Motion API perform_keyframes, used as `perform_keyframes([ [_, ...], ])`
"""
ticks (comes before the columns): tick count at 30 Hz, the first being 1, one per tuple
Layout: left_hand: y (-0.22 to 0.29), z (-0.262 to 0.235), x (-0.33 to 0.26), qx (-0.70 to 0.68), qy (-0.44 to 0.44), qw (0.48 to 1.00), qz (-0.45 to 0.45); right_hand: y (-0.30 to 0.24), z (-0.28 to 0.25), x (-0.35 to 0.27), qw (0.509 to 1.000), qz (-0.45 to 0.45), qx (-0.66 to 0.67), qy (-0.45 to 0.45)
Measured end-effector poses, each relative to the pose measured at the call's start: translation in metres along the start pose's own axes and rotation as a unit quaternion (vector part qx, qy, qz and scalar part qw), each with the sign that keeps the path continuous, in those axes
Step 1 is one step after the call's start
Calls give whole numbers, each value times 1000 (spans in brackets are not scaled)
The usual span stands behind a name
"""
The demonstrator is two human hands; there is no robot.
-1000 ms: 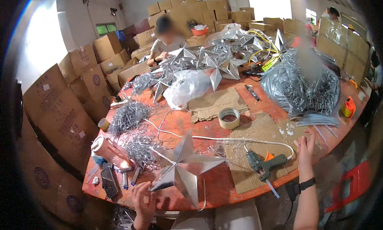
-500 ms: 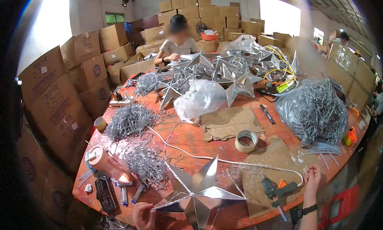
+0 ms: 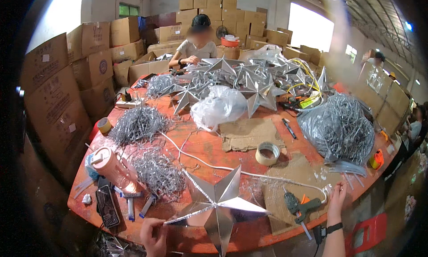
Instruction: Assembling large silver decorative stars using a glue gun and string.
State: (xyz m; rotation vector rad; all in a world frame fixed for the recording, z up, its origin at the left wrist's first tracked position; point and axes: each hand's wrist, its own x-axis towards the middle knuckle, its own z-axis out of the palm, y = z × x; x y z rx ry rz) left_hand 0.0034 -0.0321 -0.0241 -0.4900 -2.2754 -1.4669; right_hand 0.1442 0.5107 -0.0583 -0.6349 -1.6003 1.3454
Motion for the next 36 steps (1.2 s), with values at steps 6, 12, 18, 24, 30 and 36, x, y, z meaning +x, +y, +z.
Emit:
perform_keyframes([
  [6, -3, 10, -6, -79, 13, 994, -69, -5, -1, 0, 1000, -6, 15, 13],
  [12, -6, 7, -5, -82, 32, 994, -59, 0, 1, 1, 1000, 7, 5, 9],
  [18, 6, 3, -5, -151, 42, 982, -103, -33, -17, -14, 995, -84, -16, 51],
  [24, 0, 6, -6, -193, 63, 974, -97, -197, 56, -94, 919, -266, -142, -255],
  [30, -3, 8, -8, -166, 100, 978, -73, -333, 128, -138, 625, -382, -104, -673],
  [36, -17, 6, -14, -129, 77, 986, -78, -328, 175, -168, 629, -697, 130, -319],
])
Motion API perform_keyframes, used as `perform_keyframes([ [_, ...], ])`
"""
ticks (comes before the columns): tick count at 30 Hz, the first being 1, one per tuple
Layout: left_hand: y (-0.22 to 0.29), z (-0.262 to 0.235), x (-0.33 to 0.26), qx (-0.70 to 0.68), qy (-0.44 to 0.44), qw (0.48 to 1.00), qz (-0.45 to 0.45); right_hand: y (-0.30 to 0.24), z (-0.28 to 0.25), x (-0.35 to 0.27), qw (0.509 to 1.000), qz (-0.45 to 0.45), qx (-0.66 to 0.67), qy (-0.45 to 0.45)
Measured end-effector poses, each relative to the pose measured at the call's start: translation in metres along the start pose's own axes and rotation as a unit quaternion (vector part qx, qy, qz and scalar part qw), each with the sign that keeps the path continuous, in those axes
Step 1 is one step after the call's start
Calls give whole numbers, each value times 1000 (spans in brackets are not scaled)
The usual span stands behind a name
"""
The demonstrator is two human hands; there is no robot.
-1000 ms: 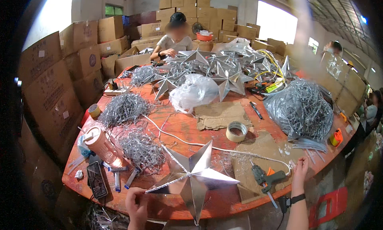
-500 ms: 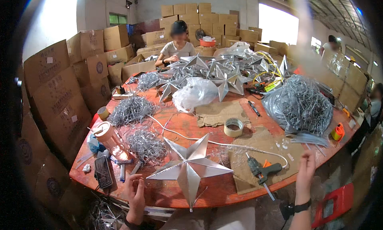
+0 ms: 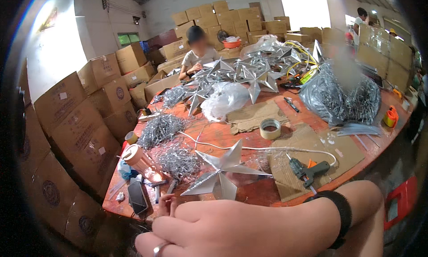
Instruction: Assembling large silver decorative stars using a glue gun and string.
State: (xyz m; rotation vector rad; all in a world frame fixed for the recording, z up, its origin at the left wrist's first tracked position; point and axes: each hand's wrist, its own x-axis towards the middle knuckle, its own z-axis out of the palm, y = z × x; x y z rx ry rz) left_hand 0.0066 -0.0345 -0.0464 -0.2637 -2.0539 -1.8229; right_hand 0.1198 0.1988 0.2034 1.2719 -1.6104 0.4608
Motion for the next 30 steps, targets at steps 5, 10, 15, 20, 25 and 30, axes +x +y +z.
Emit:
perform_keyframes([
  [5, 3, 7, 3, -13, -43, 999, 21, 8, -35, 12, 993, -18, -19, -118],
  [10, 9, -1, -1, -19, -7, 1000, 14, -1, -39, -20, 955, 214, 103, -178],
  [15, 0, -1, -2, -47, 30, 998, 35, -40, -62, -92, 888, 442, -125, 34],
  [20, 4, 6, -2, -131, 30, 987, 86, -113, -83, -126, 731, 590, -343, -16],
  [25, 5, 0, 5, -138, -16, 989, 56, -168, -64, -138, 687, 635, -352, -34],
  [30, -4, -5, -9, -187, 7, 972, 144, -183, -76, -138, 693, 602, -392, 55],
])
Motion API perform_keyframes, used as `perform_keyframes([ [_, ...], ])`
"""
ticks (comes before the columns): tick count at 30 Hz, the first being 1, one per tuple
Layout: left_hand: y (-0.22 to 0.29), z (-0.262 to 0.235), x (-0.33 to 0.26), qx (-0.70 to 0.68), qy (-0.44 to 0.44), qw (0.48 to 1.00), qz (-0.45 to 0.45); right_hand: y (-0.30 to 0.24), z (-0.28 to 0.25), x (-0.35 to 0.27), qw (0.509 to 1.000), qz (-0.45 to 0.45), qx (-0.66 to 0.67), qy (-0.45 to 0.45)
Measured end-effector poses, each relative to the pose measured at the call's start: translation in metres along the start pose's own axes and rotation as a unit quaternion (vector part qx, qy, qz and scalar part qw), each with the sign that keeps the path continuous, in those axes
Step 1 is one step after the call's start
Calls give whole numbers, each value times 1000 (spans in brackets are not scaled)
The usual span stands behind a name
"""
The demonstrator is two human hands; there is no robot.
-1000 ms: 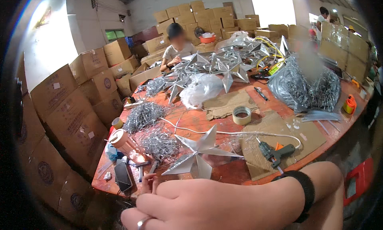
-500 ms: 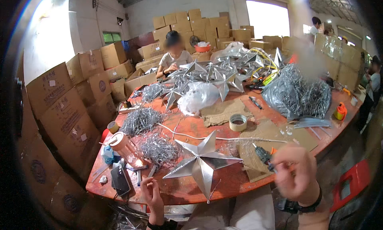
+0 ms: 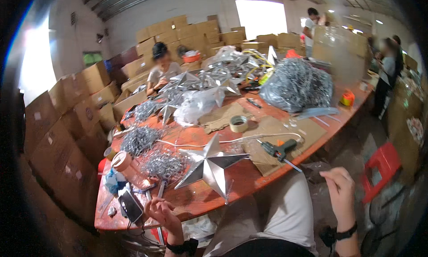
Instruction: Assembling large silver decorative stars using a glue gun and string.
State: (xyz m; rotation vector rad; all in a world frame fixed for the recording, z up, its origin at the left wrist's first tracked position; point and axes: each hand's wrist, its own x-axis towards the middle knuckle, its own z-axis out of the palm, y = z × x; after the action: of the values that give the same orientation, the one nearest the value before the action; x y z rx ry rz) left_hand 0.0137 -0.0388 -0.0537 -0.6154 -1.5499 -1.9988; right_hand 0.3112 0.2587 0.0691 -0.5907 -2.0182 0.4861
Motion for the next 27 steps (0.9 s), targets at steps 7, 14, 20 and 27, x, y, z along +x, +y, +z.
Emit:
perform_keyframes([
  [7, 40, 12, -22, -2, -109, 980, 167, -47, 39, 1, 955, 16, 227, -192],
  [14, 131, 66, -7, -122, -487, 865, -16, -111, 67, 10, 810, -222, 365, -401],
  [20, 90, 41, -16, -124, -427, 895, -45, -128, 113, 7, 780, -229, 418, -404],
  [27, 59, 20, -12, -102, -270, 957, 22, -147, 171, 22, 754, -266, 415, -434],
])
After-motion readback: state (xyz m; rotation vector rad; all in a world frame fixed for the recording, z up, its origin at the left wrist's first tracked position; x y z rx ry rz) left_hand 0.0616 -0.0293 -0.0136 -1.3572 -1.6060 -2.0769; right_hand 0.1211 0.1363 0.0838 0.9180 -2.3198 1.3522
